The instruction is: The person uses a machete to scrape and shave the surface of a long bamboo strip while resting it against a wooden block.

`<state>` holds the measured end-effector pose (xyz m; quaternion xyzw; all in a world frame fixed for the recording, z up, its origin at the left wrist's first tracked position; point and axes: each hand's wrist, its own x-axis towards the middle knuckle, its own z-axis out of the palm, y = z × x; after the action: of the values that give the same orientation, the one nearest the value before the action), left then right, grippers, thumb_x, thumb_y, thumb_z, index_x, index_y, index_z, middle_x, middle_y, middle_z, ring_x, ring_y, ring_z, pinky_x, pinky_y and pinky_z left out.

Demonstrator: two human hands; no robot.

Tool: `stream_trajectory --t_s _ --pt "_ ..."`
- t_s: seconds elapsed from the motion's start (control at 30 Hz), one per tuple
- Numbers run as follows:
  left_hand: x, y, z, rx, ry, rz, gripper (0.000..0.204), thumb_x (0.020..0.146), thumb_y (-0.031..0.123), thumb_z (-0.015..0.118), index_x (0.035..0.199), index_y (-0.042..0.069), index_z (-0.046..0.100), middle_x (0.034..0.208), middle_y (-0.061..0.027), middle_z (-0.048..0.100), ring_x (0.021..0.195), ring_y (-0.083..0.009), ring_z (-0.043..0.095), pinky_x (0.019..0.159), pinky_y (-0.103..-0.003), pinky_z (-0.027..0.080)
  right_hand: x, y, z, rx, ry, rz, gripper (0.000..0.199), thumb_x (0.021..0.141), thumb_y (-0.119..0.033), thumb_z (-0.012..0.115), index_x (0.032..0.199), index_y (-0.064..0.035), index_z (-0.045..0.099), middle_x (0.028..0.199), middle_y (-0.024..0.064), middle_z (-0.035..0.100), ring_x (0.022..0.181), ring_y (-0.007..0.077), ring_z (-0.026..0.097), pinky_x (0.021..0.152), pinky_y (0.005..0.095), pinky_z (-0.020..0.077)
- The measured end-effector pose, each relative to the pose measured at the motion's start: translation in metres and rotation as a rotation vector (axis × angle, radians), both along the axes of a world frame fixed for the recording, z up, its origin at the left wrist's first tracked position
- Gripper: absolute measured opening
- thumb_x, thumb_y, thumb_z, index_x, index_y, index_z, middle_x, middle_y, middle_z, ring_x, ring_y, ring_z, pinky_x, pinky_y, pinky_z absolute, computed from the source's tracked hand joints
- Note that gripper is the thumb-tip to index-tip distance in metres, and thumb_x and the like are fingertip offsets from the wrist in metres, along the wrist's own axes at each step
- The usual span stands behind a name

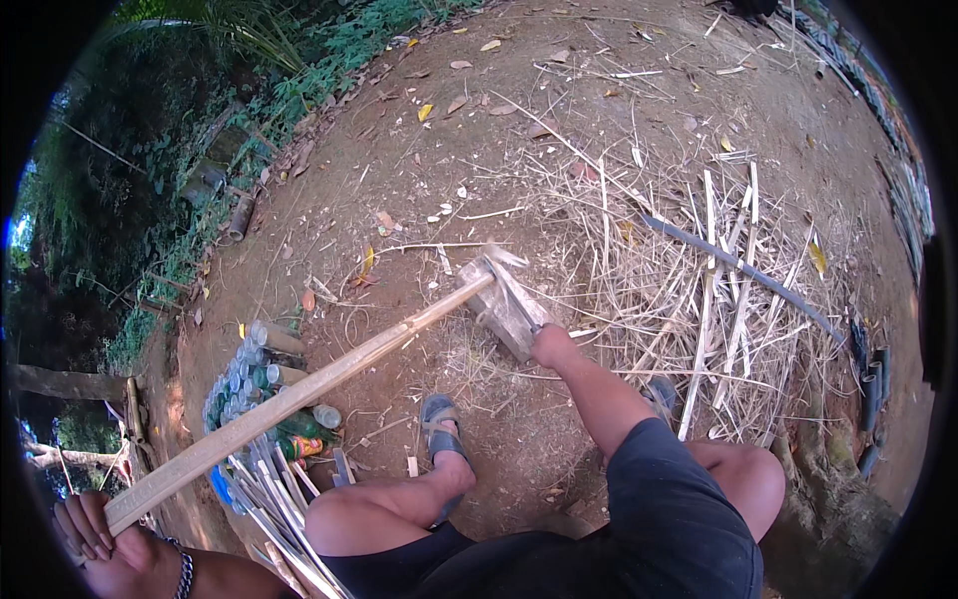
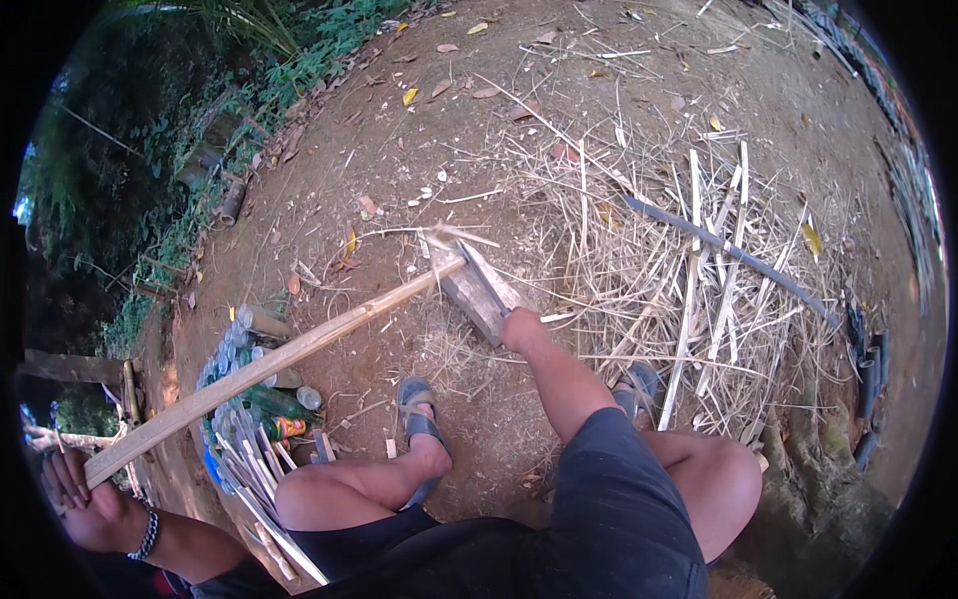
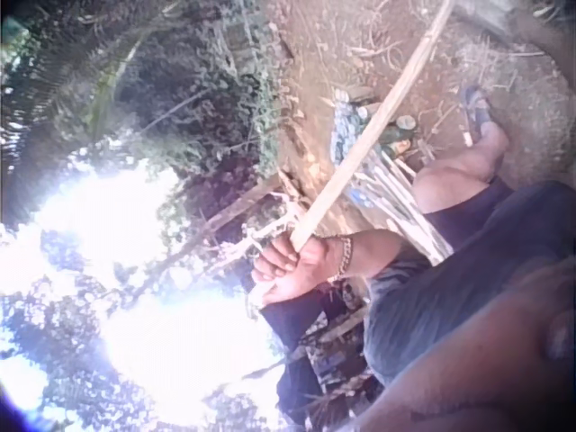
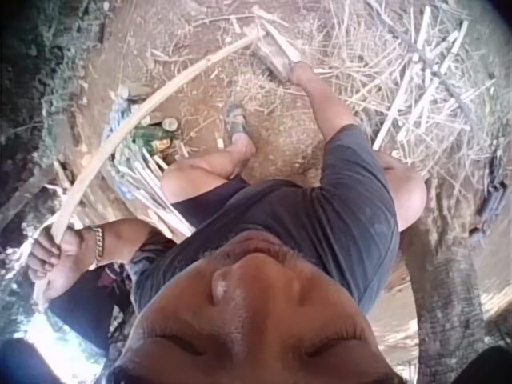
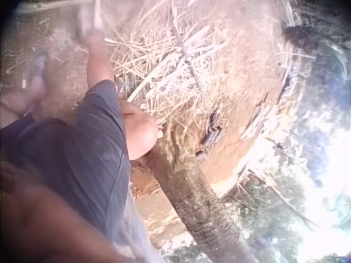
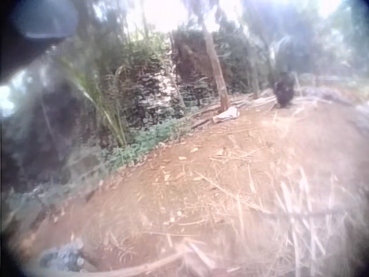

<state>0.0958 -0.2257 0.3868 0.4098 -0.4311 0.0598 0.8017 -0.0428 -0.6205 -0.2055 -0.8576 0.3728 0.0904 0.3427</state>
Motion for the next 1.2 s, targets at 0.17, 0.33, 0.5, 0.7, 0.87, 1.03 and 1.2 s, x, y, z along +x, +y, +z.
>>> stream_trajectory --t_s 0.17,0.33,0.5,0.7,0.87,1.03,1.2 --pt "-0.016 -0.003 -0.01 -0.024 -0.044 -0.059 0.021 0.079 0.021 0.041 0.061 0.011 0.036 0.049 -0.0013 0.035 0.039 -0.0092 0.031 0.041 -0.021 0.027 0.006 0.028 0.11 0.223 -0.078 0.023 0.03 0.082 -0.021 0.055 0.097 0.0047 0.063 0.097 0.0272 0.064 0.091 0.0408 0.062 0.082 0.0435 0.0491" --pt "-0.037 0.001 -0.027 -0.011 -0.174 -0.131 0.067 0.086 0.073 0.019 0.06 0.013 0.033 0.05 0.0001 0.034 0.039 -0.0091 0.029 0.041 -0.021 0.026 -0.004 0.099 0.178 0.249 -0.347 -0.055 0.029 0.08 -0.018 0.056 0.1 0.0027 0.057 0.088 0.0263 0.063 0.086 0.0411 0.062 0.078 0.0475 0.0487" --pt "-0.06 0.008 -0.045 -0.028 -0.181 -0.154 0.076 0.076 0.085 0.007 0.06 0.015 0.031 0.048 0.0015 0.032 0.039 -0.0088 0.029 0.043 -0.022 0.025 -0.016 0.161 0.279 0.213 -0.581 0.242 0.022 0.079 -0.016 0.057 0.094 0.0 0.054 0.083 0.0221 0.064 0.077 0.0408 0.063 0.071 0.0483 0.0503" --pt "-0.081 -0.004 -0.048 -0.102 -0.203 -0.203 0.067 0.082 0.078 0.03 0.064 0.014 0.033 0.052 0.0026 0.036 0.039 -0.0078 0.032 0.044 -0.021 0.028 -0.018 0.111 0.138 0.23 -0.298 -0.16 0.024 0.084 -0.017 0.055 0.102 -0.0011 0.056 0.083 0.0224 0.064 0.08 0.0374 0.064 0.072 0.0488 0.0508" --pt "-0.073 0.009 -0.053 -0.094 -0.193 -0.17 0.066 0.082 0.078 0.031 0.065 0.014 0.034 0.051 0.0029 0.035 0.04 -0.007 0.032 0.043 -0.019 0.028 -0.021 0.162 0.257 0.219 -0.46 0.137 0.026 0.08 -0.015 0.057 0.1 0.0009 0.055 0.086 0.0242 0.063 0.083 0.0405 0.063 0.076 0.0496 0.049" --pt "-0.077 0.0 -0.057 -0.171 -0.129 -0.048 0.052 0.082 0.059 0.059 0.067 0.015 0.036 0.051 0.0049 0.037 0.039 -0.0043 0.036 0.042 -0.018 0.029 -0.007 0.128 0.216 0.224 -0.37 0.0 0.023 0.077 -0.015 0.058 0.097 -0.0042 0.056 0.084 0.023 0.063 0.082 0.0406 0.062 0.076 0.049 0.0484" --pt "-0.081 0.012 -0.061 -0.111 -0.166 -0.122 0.058 0.083 0.07 0.043 0.065 0.015 0.034 0.051 0.004 0.036 0.041 -0.0059 0.034 0.043 -0.019 0.027 -0.013 0.158 0.278 0.12 -0.425 0.315 0.023 0.087 -0.02 0.054 0.104 -0.0044 0.058 0.092 0.0225 0.064 0.089 0.0378 0.063 0.078 0.0486 0.0489"
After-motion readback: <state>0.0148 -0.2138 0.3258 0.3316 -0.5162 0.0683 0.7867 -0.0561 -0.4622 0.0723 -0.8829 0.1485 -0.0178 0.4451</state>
